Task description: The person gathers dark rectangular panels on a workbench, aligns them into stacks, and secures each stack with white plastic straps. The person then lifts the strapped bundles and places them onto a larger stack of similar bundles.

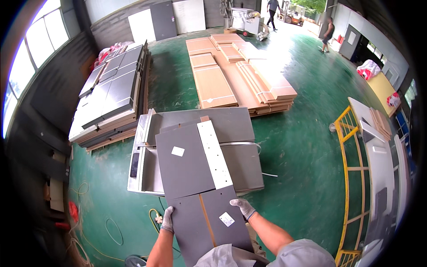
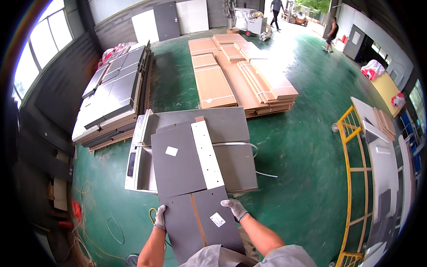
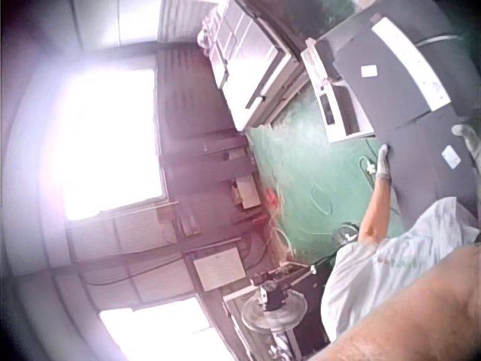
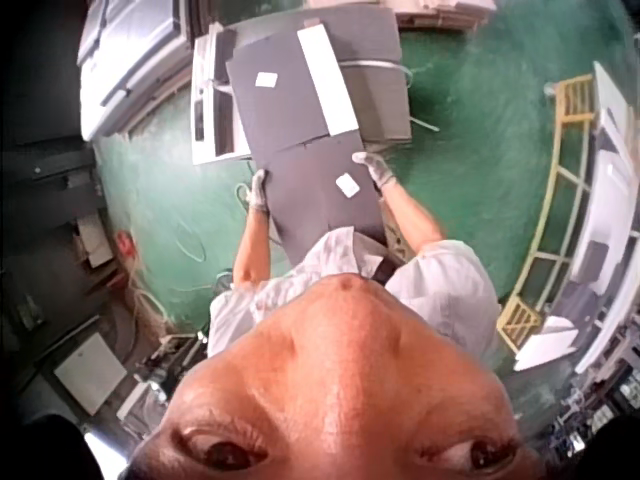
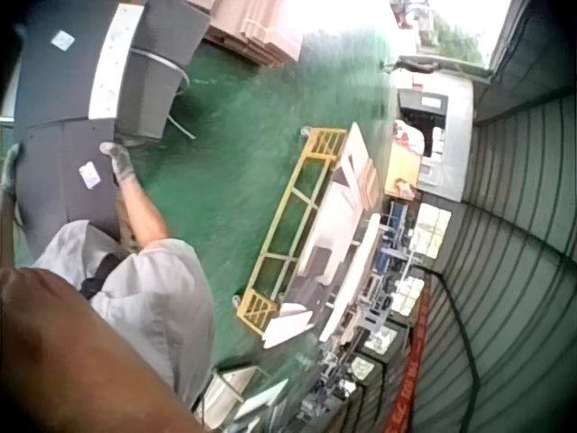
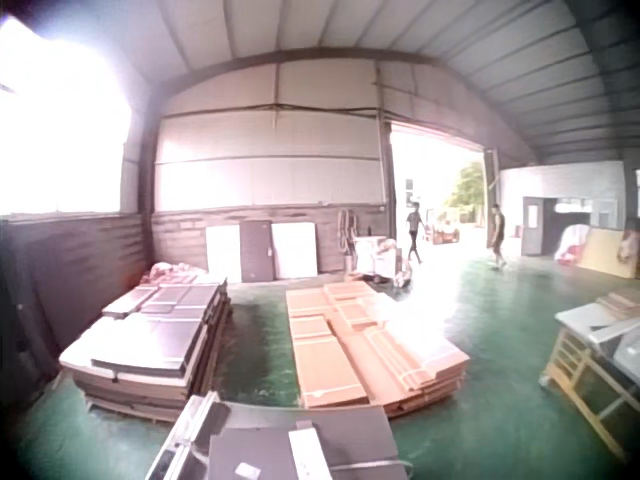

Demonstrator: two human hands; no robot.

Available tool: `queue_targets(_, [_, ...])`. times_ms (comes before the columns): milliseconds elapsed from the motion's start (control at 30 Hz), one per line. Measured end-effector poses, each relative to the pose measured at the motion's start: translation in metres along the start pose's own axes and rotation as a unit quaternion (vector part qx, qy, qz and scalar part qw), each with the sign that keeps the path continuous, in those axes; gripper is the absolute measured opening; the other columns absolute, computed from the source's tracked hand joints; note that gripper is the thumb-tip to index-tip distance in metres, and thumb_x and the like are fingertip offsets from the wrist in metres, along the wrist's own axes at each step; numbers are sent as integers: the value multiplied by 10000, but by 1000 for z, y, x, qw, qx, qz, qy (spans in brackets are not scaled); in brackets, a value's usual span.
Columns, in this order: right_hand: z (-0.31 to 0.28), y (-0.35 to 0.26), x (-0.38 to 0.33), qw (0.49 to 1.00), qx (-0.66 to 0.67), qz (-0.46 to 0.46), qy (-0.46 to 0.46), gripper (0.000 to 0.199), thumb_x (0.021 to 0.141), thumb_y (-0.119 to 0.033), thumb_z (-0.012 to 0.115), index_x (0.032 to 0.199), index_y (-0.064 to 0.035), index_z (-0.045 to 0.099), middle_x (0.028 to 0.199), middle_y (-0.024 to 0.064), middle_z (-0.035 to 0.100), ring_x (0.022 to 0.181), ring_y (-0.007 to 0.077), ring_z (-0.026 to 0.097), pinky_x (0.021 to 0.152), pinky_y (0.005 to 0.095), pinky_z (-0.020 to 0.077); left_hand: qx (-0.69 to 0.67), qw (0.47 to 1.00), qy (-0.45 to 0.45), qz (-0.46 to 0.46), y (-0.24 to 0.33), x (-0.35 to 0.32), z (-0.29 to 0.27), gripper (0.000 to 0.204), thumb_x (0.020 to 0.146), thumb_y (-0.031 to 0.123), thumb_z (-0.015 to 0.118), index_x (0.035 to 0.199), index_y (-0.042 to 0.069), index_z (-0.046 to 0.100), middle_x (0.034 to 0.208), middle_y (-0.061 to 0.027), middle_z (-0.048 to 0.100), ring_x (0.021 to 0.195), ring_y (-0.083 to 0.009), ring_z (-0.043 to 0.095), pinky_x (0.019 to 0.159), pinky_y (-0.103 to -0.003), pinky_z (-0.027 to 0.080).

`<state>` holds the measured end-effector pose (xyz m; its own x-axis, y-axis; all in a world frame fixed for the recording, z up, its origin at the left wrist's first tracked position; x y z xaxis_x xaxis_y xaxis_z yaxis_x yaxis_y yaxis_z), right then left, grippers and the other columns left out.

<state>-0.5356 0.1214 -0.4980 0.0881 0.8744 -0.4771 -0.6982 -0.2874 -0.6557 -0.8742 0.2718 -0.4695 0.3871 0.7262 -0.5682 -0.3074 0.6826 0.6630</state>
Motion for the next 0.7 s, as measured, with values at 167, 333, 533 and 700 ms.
queue_targets(167, [15,6,30,988,-13,-107,112,360,852,-302,808,1043,-5,736,998,52,729,895,169,689,832,339,577,25,992,-121,0,71,38,34,549,932,413,693,1343,55,627,1267,-137,690,1135,-302,671,994,-445,554])
queue_targets(333, [58,14,38,991,104,-43,70,335,843,-293,802,1034,-30,723,999,47,708,875,176,675,826,362,582,80,994,-52,-57,102,48,22,623,955,497,671,1393,57,612,1299,-131,685,1152,-275,666,1015,-415,539])
queue_targets(533, [77,10,33,994,98,17,35,359,857,-258,770,1119,-23,702,1058,75,709,961,199,679,895,390,575,105,991,-23,-81,74,-16,-38,786,975,674,519,1454,53,575,1370,-125,659,1230,-260,628,1093,-389,465])
queue_targets(700, [61,14,31,994,87,36,61,317,868,-256,755,1113,-60,707,1076,46,700,1009,193,662,962,378,542,-32,996,25,-78,-37,-157,-120,841,997,742,375,1434,45,548,1326,-117,670,1225,-268,618,1055,-431,485])
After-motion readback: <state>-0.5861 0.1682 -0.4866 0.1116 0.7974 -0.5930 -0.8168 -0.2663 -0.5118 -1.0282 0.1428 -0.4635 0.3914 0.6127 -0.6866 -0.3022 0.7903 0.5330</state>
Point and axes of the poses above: each hand's wrist, its own x-axis towards the middle knuckle, its own z-axis out of the palm, y = z × x, the point moved 9 cm from there along x, towards the middle knuckle
